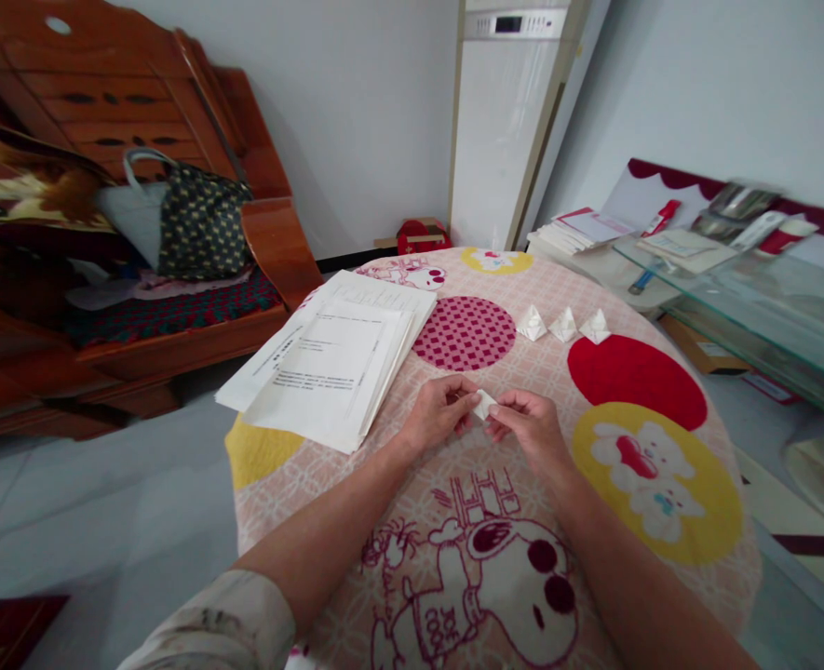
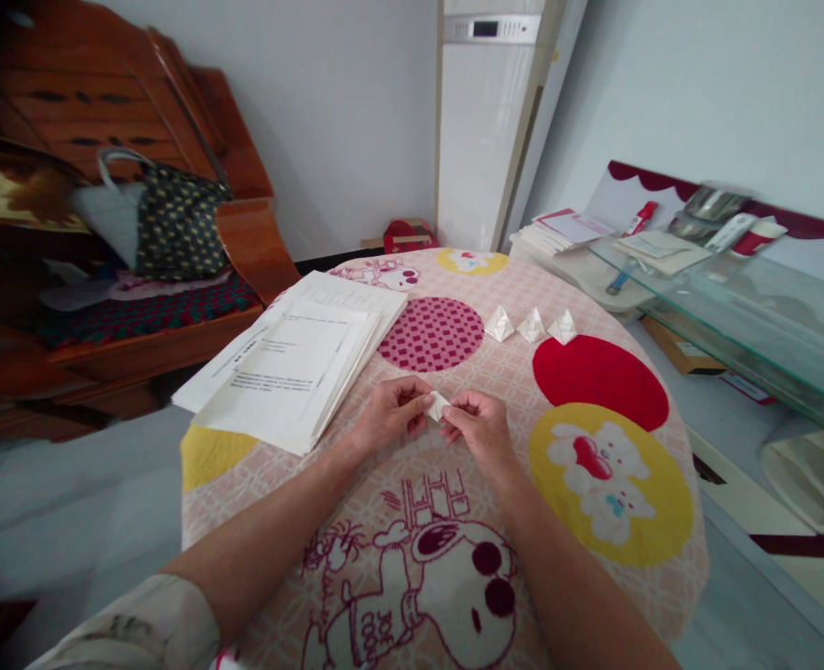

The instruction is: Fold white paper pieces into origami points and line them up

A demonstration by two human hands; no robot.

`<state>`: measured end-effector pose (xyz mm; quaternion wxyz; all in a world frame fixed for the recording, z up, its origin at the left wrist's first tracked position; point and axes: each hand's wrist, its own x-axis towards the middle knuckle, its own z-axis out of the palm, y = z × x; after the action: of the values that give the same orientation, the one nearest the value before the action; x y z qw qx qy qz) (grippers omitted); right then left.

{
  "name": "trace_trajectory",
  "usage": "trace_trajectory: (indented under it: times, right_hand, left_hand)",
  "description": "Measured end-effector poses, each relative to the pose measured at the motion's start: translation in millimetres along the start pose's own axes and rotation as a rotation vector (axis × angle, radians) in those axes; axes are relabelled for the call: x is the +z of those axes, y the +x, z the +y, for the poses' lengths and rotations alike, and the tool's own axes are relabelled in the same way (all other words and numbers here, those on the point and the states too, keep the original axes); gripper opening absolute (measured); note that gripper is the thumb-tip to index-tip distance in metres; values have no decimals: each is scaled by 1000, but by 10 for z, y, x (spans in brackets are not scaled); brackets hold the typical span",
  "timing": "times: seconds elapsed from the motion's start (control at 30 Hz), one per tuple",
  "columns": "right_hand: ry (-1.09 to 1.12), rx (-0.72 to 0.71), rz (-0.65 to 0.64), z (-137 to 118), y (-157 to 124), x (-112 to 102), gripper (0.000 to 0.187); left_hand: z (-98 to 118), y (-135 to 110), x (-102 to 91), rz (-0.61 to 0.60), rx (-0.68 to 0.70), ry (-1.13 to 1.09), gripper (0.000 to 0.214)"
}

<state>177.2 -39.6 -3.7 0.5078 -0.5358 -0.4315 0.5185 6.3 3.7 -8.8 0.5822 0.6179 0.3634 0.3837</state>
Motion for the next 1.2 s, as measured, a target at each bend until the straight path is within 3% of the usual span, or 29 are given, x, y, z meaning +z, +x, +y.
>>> trace_trajectory:
  times: [0.1, 0.37, 0.53, 0.77, 0.93, 1.2]
  right_hand:
    - [-123, -87, 24, 42, 15, -25, 24]
    - [-540, -482, 24, 71, -5, -63, 15]
    - [-711, -654, 52, 45, -23, -21, 17]
    - [-739, -664, 60, 97, 10, -18, 16]
    - [-714, -658, 47, 105, 14, -12, 18]
    - [-693, -634, 48, 133, 25, -17, 20]
  left_hand:
    - [6, -7, -3, 13, 12, 85, 25]
    - [75, -75, 86, 67, 160, 471, 11]
    - [127, -86, 117, 105, 166, 666, 10]
    - [154, -88, 123, 107, 129, 829, 11]
    - [94, -88, 129, 130, 195, 867, 12]
    - [101, -77, 102, 97, 138, 711, 13]
